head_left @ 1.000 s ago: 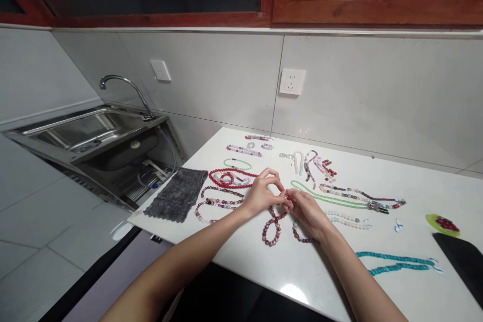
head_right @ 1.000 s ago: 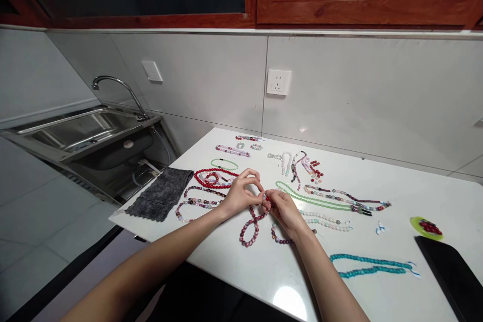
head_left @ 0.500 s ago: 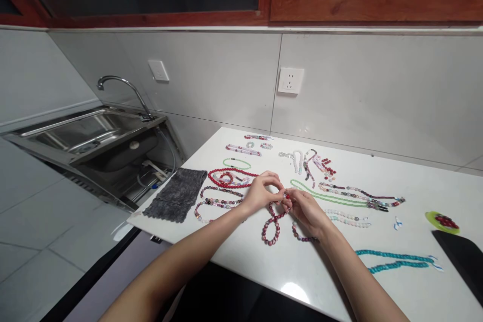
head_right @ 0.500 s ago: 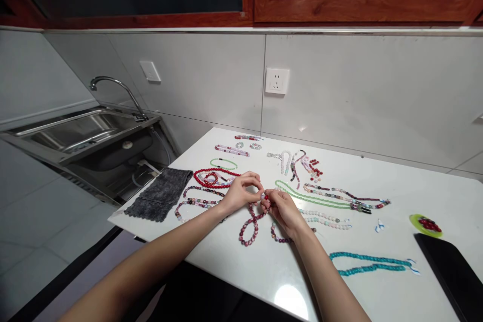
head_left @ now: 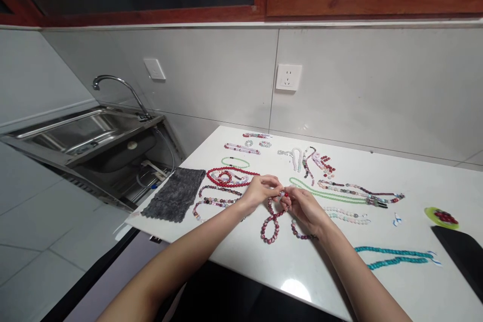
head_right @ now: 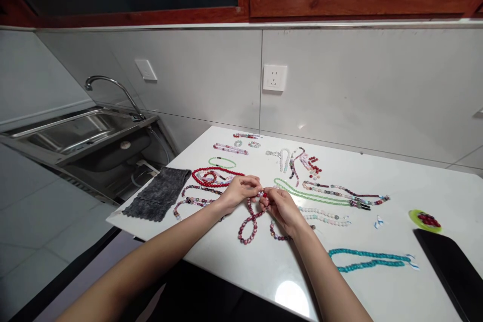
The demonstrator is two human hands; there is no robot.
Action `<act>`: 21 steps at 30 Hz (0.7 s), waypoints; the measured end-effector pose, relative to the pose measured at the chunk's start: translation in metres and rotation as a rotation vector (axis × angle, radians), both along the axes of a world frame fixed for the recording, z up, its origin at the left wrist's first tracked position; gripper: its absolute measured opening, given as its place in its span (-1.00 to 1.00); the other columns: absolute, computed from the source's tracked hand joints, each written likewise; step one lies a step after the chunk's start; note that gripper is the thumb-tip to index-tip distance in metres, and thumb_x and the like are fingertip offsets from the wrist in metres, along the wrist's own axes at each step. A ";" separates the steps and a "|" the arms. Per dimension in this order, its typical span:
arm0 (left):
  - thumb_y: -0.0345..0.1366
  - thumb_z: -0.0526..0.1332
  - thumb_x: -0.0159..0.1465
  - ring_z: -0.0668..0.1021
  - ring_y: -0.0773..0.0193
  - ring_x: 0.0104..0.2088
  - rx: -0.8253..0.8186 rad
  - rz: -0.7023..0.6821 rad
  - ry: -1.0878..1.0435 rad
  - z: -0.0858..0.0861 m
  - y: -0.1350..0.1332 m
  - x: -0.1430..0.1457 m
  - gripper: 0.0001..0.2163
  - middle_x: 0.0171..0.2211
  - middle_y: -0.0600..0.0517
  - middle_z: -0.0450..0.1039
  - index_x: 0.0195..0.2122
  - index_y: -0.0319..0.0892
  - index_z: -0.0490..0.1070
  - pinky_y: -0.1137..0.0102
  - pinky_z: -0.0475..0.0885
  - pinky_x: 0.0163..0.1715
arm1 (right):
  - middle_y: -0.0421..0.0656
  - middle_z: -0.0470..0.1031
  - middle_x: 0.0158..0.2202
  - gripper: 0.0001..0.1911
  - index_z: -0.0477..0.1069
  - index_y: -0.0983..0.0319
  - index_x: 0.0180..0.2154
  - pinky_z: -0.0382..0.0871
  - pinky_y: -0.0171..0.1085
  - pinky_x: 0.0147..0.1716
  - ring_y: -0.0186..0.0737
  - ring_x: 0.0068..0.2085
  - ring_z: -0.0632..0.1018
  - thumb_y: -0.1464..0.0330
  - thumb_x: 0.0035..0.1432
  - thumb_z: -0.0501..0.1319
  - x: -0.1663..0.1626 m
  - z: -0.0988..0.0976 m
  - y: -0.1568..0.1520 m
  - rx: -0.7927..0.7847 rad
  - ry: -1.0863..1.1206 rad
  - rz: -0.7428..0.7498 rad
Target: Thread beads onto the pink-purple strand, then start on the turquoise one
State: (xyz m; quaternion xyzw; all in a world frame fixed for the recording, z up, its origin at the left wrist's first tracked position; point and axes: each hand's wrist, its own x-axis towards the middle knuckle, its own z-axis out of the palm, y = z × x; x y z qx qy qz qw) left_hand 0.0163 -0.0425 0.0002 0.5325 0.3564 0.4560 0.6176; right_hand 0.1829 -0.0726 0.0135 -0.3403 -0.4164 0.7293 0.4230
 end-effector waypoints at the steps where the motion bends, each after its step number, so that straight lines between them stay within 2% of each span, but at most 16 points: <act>1: -0.13 0.41 -0.01 0.43 0.42 -0.46 -0.002 -0.006 -0.008 0.000 0.000 0.000 -0.68 -0.30 -0.03 0.36 -0.44 -0.33 0.48 0.49 0.35 -0.51 | -0.20 0.28 -0.53 -0.74 0.33 0.26 -0.48 0.19 -0.25 -0.36 -0.33 -0.46 0.29 0.22 0.12 0.25 0.000 0.000 0.000 -0.005 -0.006 0.001; 16: -0.13 0.41 -0.02 0.44 0.42 -0.46 -0.017 -0.008 0.002 -0.001 0.001 -0.001 -0.68 -0.33 0.00 0.35 -0.44 -0.33 0.47 0.47 0.40 -0.48 | -0.22 0.25 -0.55 -0.79 0.37 0.27 -0.45 0.21 -0.23 -0.31 -0.31 -0.43 0.33 0.27 0.14 0.22 0.000 -0.004 0.001 0.009 0.011 0.020; 21: -0.12 0.42 -0.04 0.46 0.36 -0.40 -0.016 0.049 0.013 -0.003 0.001 0.001 -0.67 -0.28 -0.05 0.38 -0.45 -0.32 0.47 0.47 0.42 -0.51 | -0.21 0.26 -0.55 -0.78 0.38 0.27 -0.43 0.22 -0.22 -0.31 -0.29 -0.43 0.33 0.24 0.12 0.23 0.001 -0.005 0.002 0.022 -0.011 0.020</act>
